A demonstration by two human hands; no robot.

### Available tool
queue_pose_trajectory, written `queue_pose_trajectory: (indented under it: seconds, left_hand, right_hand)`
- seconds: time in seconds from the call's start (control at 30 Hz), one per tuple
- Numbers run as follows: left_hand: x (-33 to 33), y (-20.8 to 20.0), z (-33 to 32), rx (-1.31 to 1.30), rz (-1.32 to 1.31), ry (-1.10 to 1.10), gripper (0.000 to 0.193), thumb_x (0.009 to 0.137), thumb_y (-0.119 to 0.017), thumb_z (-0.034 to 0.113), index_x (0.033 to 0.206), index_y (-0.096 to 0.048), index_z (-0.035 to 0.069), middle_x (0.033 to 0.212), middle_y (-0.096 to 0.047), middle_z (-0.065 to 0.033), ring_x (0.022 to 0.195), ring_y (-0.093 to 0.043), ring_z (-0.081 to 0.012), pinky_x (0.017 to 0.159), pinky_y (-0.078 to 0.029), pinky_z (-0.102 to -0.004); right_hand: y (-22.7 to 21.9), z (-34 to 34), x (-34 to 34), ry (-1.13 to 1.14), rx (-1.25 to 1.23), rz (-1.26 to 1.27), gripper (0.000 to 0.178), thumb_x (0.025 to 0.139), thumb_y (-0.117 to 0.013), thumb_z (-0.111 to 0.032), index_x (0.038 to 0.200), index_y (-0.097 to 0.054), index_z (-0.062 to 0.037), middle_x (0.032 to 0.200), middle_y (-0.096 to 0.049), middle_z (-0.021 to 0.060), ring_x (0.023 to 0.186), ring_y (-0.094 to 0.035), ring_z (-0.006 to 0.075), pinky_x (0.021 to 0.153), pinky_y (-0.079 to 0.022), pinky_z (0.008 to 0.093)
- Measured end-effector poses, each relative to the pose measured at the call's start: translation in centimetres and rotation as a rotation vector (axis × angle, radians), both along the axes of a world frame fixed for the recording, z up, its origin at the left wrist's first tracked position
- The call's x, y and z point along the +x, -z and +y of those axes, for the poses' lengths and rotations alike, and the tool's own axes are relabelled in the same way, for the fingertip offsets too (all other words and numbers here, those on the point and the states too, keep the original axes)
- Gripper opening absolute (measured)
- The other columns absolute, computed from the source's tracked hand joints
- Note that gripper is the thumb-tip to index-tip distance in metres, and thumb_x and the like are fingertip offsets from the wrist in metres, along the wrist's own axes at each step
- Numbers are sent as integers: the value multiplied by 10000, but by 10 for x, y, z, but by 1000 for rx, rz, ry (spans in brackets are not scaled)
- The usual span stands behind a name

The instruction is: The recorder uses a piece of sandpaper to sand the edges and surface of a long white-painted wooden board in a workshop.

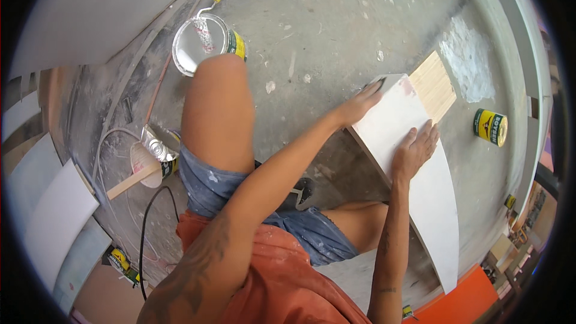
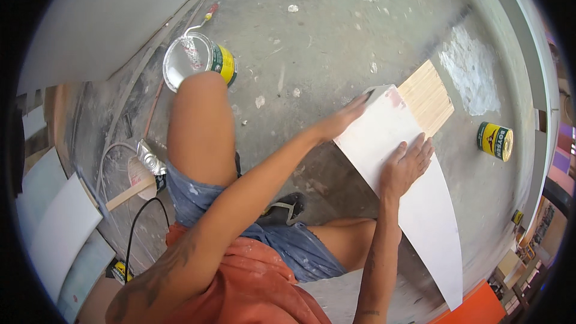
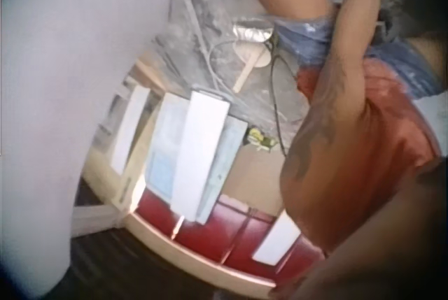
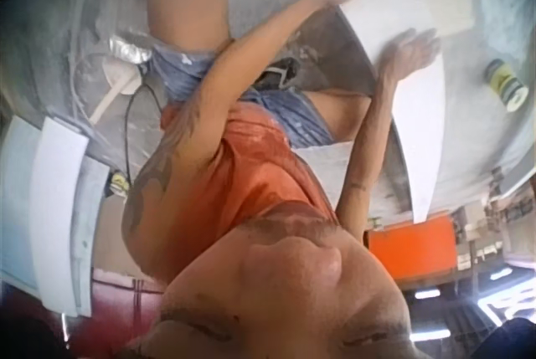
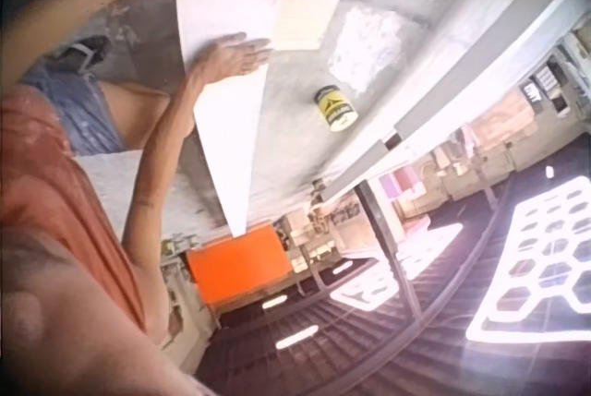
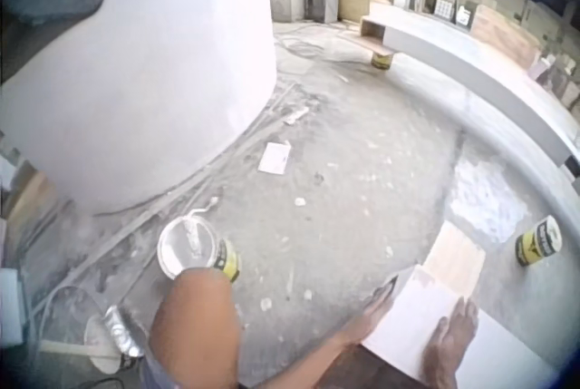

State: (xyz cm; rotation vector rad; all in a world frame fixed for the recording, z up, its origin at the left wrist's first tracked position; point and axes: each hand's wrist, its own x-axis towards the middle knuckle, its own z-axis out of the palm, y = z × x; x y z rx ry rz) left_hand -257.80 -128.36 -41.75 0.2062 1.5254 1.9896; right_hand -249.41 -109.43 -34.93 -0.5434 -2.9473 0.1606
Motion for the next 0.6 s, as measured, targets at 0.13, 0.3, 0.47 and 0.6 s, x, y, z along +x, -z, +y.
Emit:
queue_pose_trajectory:
  seconds: [0.13,0.3,0.47,0.6]
  left_hand:
    - [-51,37,31,14,-65,51,696,1099,-275,453,1582,-187,-41,1681,-124,-191,1568,-45,-283,1259,-79,-377]
    - [65,-4,-47,-192,69,-15,584,1098,-263,375,1576,-292,41,1674,-156,-196,1563,-100,-317,1256,-110,-432]
    - [11,22,-17,-215,198,108,624,1093,-273,408,1576,-264,12,1676,-156,-193,1565,-93,-308,1254,-96,-411]
    - [-42,55,26,-155,86,32,556,1086,-288,323,1556,-323,29,1668,-164,-217,1558,-125,-339,1249,-118,-456]
  right_hand:
    - [1,-3,2,-13,-11,19,549,1051,-432,-278,1527,-369,-13,1600,-317,226,1505,-227,402,1233,-166,486]
    - [-2,-11,-2,2,-28,51,534,1052,-438,-262,1521,-379,-12,1584,-347,227,1494,-254,402,1231,-171,484]
    - [-3,-8,-7,19,-32,39,517,1052,-445,-252,1515,-395,-27,1578,-366,210,1491,-275,382,1226,-193,478]
    - [-2,-7,-7,8,-26,37,515,1053,-446,-260,1516,-397,-40,1577,-369,204,1492,-278,373,1226,-200,470]
